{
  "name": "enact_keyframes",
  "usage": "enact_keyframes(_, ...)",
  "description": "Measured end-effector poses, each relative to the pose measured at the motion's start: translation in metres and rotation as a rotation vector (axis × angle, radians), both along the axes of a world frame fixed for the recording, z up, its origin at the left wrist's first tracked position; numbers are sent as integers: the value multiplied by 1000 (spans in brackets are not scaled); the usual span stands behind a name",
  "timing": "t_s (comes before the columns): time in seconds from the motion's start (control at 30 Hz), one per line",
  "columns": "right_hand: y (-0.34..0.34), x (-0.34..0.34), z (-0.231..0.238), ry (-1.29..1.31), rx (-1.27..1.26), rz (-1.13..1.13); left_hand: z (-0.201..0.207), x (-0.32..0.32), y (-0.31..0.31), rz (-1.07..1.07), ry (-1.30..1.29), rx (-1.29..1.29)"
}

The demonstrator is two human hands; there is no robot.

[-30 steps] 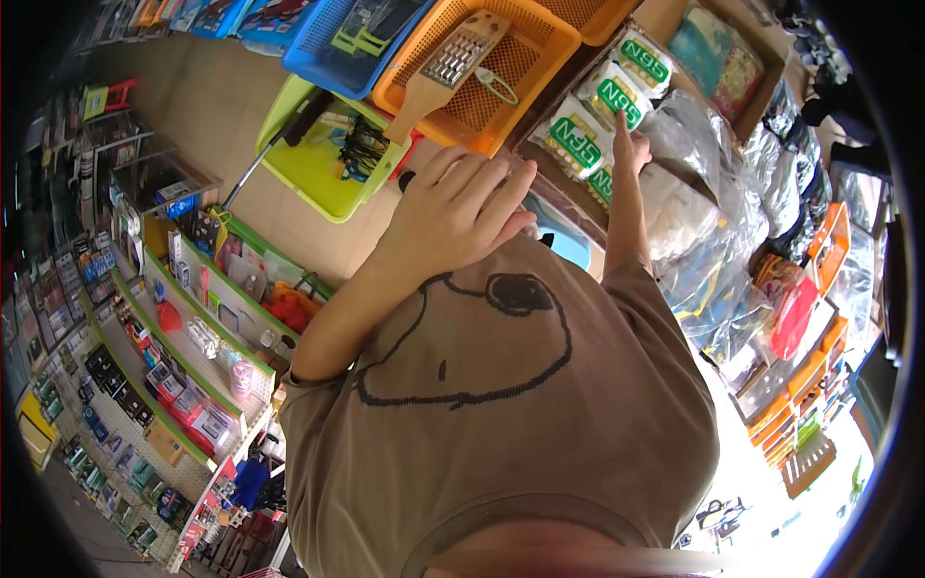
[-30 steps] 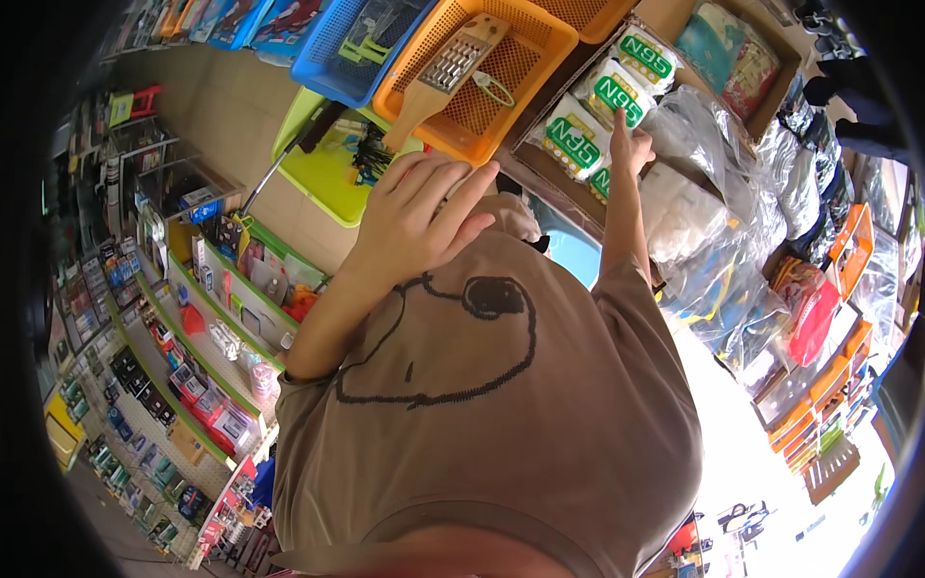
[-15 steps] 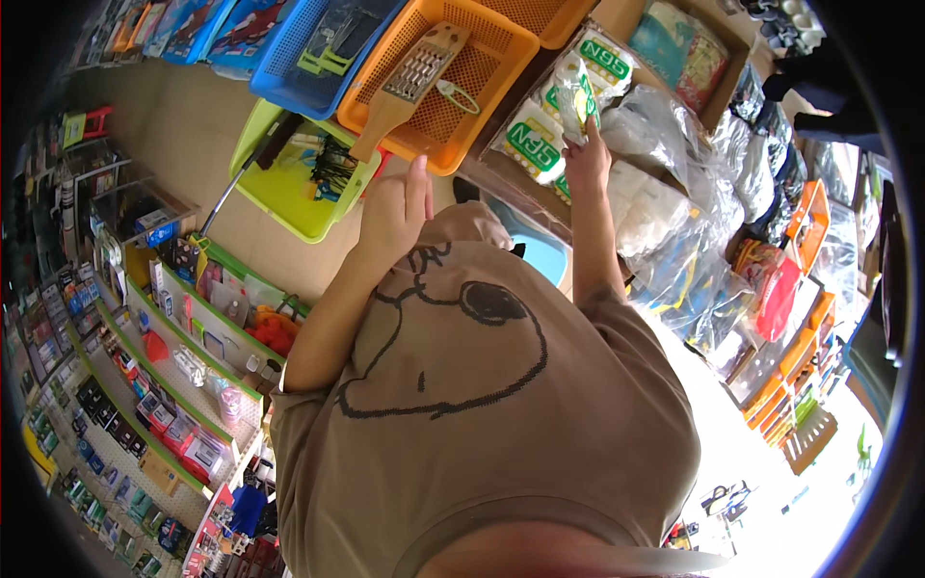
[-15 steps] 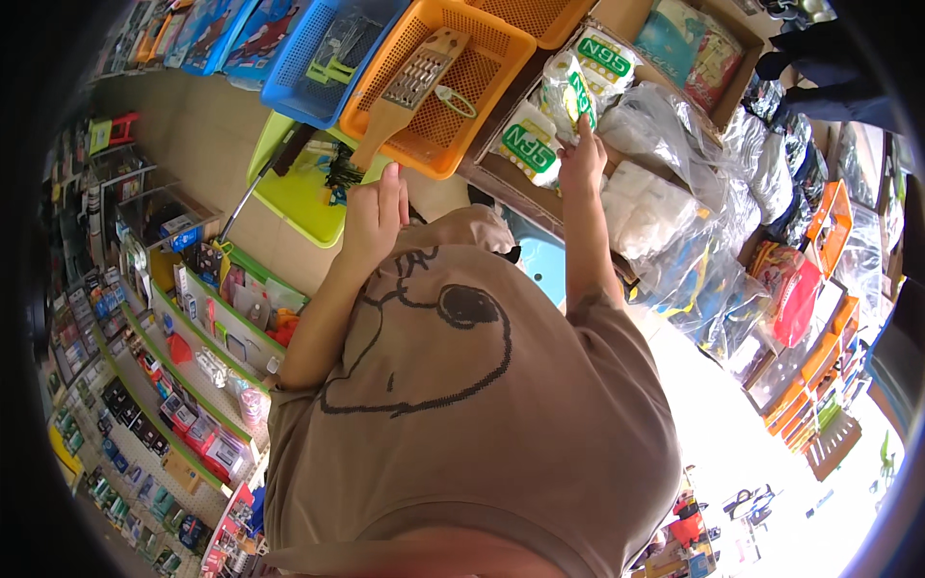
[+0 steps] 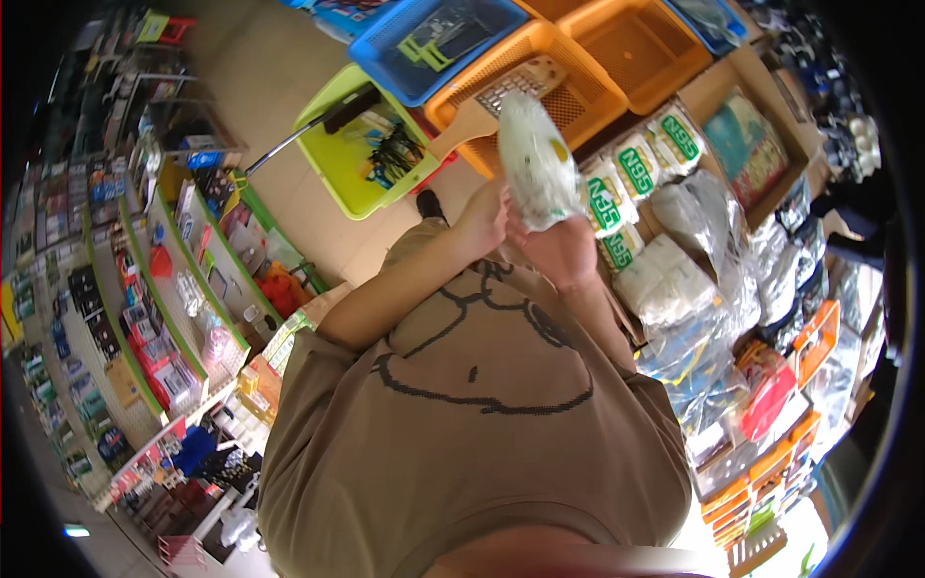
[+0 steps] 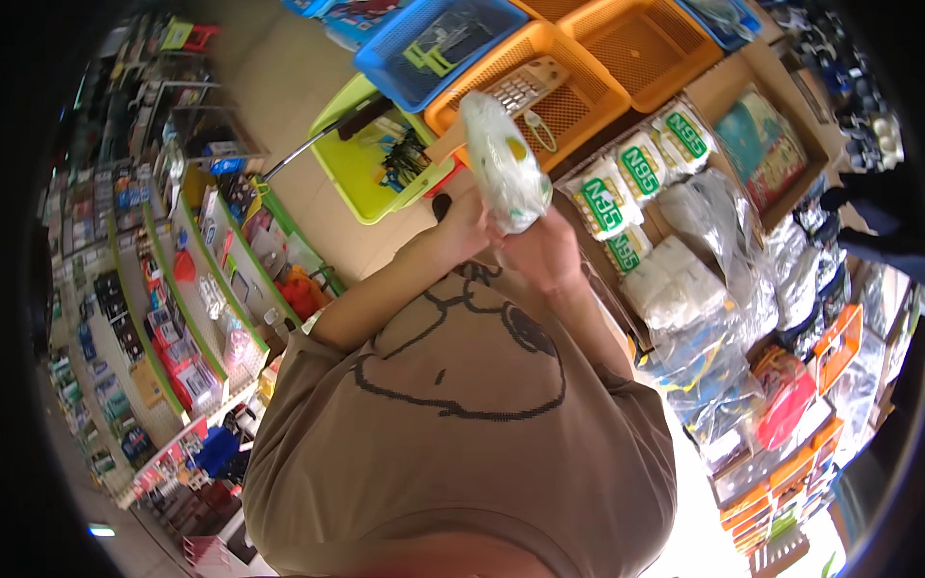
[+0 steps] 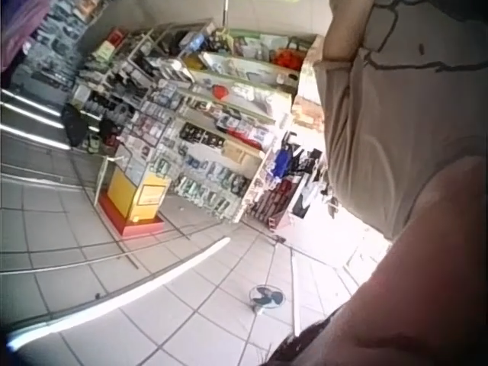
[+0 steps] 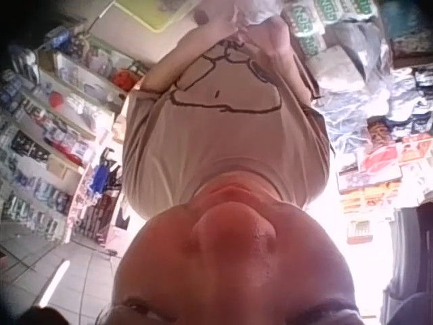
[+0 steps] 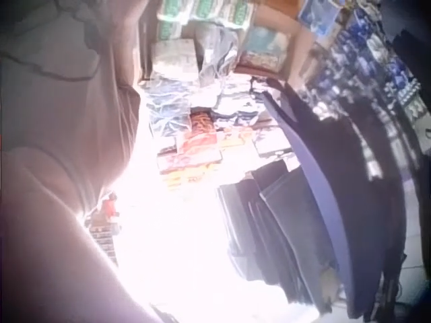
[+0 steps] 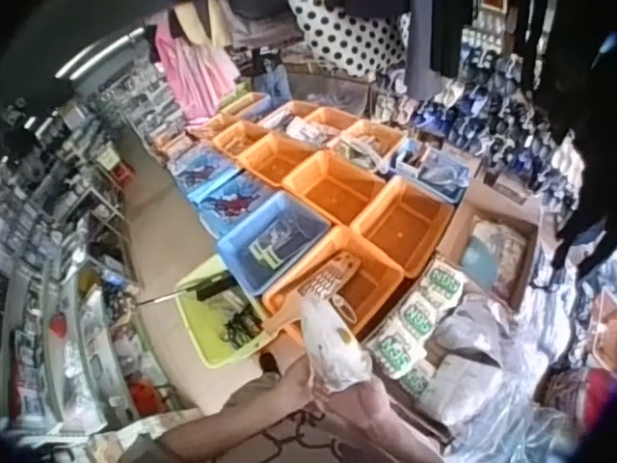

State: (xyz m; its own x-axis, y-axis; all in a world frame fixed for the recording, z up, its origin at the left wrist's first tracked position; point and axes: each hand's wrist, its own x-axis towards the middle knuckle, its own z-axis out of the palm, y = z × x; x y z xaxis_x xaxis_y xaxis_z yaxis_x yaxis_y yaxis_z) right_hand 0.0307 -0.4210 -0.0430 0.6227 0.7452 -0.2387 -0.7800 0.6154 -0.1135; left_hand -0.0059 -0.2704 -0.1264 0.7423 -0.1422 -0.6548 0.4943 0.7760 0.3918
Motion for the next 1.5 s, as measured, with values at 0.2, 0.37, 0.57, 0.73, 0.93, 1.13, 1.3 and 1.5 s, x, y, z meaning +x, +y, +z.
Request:
enact_keyframes(0.2, 36, -12, 3, 95, 47, 94, 21, -8, 11, -4, -81, -146)
enact_keyframes(0.37, 45, -5, -11, 36, 49, 144, 41, -1, 5, 90, -199, -256)
enact_keyframes(0.57, 61, 3, -10, -138, 31, 164, 39, -7, 24, 156, -322, -377)
enact_keyframes(0.73, 87, 7, 0, -299, -168, 47, 22, -16, 74, -137, -88, -109)
enact_keyframes(0.93, 112, -5, -13, -499, -437, -11, 55, -54, 166, 88, -97, 57)
enact_keyframes(1.13, 172, -37, -71, -829, -908, 18, 34, -92, 235, -143, -143, 503)
enact_keyframes(1.3, 239, -49, -72, -1071, -1391, 88, -10, -107, 295, -56, -55, 318)
enact_keyframes(1.5, 250, -60, -92, -1027, -1294, 313, -108, -124, 374, 269, 42, 321)
